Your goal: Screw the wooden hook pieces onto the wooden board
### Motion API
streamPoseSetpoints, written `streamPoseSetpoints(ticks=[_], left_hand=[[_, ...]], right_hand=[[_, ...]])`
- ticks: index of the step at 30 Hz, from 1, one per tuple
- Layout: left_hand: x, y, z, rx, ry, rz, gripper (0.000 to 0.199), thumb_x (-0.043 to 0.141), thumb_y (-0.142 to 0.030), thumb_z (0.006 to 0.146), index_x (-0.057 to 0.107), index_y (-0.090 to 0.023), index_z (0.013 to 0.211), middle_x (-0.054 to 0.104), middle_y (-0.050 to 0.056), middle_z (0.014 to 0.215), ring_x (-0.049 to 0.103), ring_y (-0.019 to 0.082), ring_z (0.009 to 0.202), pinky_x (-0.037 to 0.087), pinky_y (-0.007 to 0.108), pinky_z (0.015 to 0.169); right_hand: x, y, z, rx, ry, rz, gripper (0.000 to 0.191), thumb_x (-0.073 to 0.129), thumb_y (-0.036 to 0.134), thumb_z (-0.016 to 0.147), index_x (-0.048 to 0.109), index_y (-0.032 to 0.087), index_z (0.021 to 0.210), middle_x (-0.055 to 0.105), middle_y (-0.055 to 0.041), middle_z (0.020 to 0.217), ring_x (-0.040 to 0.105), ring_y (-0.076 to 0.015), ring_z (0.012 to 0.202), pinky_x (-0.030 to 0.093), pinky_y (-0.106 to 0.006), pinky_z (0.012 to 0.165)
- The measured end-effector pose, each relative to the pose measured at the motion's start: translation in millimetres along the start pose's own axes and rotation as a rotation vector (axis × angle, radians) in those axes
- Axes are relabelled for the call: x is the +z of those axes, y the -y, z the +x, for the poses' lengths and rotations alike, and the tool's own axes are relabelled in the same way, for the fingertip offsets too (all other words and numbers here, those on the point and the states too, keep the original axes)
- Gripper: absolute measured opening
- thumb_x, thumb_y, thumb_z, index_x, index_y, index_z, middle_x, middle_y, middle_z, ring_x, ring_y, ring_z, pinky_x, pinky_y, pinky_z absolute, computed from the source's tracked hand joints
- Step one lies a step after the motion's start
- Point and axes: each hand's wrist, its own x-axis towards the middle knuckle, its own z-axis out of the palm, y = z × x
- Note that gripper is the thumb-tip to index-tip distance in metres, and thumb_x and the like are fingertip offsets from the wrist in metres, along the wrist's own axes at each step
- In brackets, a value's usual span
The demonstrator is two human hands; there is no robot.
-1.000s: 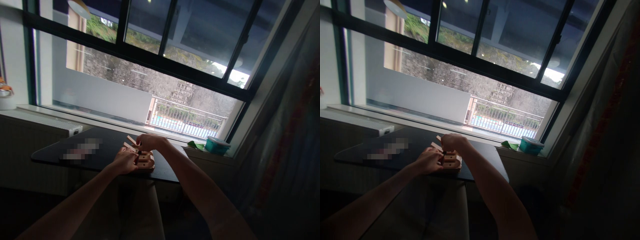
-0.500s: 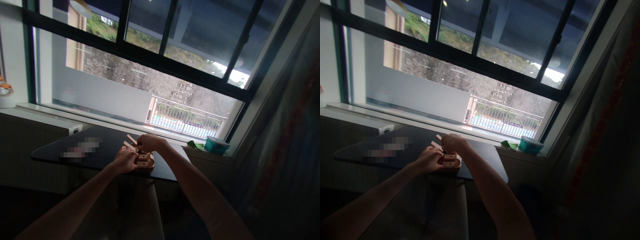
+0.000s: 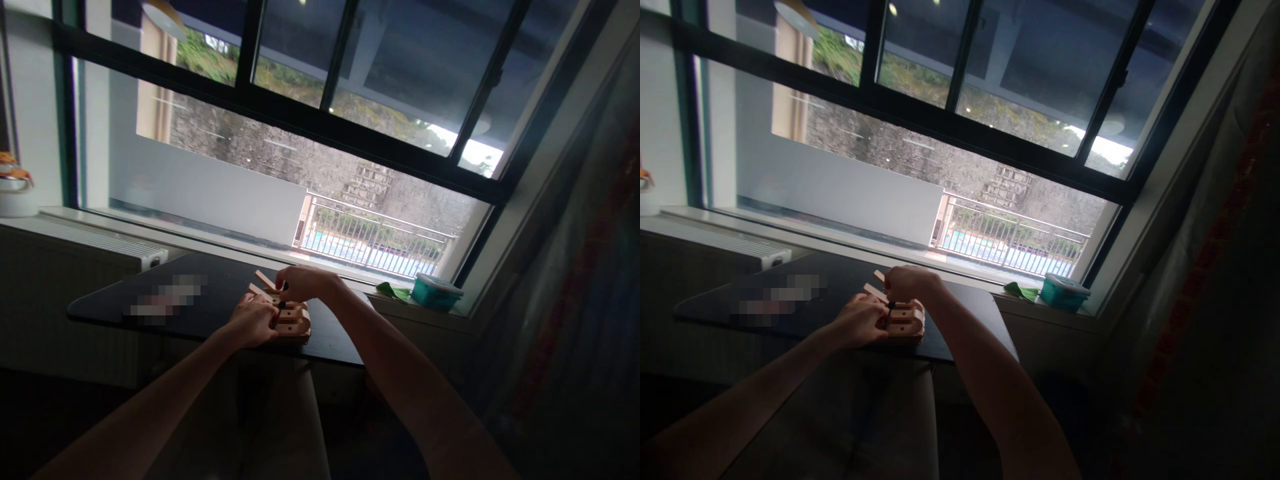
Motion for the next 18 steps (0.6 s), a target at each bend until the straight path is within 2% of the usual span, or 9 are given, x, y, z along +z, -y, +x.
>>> streamPoseSetpoints(ticks=[5,11,15,18], left_hand=[[0.1,-1.9,-0.7,0.010,-0.032,0.011,0.036,0.053,-0.054,0.072,0.071,-0.023,0.076,0.069,0.009,0.087,0.059,0.030,0.093,0.036,0.042,0.085],[3.3,-1.5,-0.3,-0.001,-0.037,0.020,0.037,0.053,-0.053,0.071,0.072,-0.024,0.083,0.068,0.010,0.092,0.057,0.032,0.096,0.035,0.043,0.086],[4.8,0.2,0.1,0.008,-0.046,0.027,0.033,0.054,-0.048,0.071,0.072,-0.025,0.087,0.068,0.010,0.093,0.057,0.032,0.097,0.035,0.045,0.087],[3.5,0.2,0.0,0.018,-0.031,0.020,0.029,0.055,-0.046,0.071,0.072,-0.026,0.082,0.069,0.009,0.091,0.058,0.031,0.096,0.035,0.044,0.088]], right_hand=[[4.5,1.0,2.3,-0.016,-0.009,-0.054,0.027,0.050,0.017,0.083,0.068,0.014,0.104,0.070,-0.0059,0.097,0.059,-0.0126,0.071,0.033,-0.020,0.048],[10.9,-2.1,6.3,0.021,-0.021,-0.031,0.028,0.048,0.026,0.087,0.067,0.011,0.103,0.071,-0.0076,0.092,0.057,-0.0113,0.062,0.033,-0.021,0.048],[12.8,-3.1,6.7,0.025,-0.057,-0.020,0.029,0.047,0.028,0.087,0.066,0.012,0.102,0.071,-0.0082,0.092,0.058,-0.0121,0.064,0.034,-0.021,0.047],[9.4,-4.1,6.0,0.020,-0.011,0.009,0.027,0.047,0.024,0.086,0.066,0.012,0.101,0.070,-0.0082,0.089,0.058,-0.0123,0.063,0.035,-0.020,0.046]])
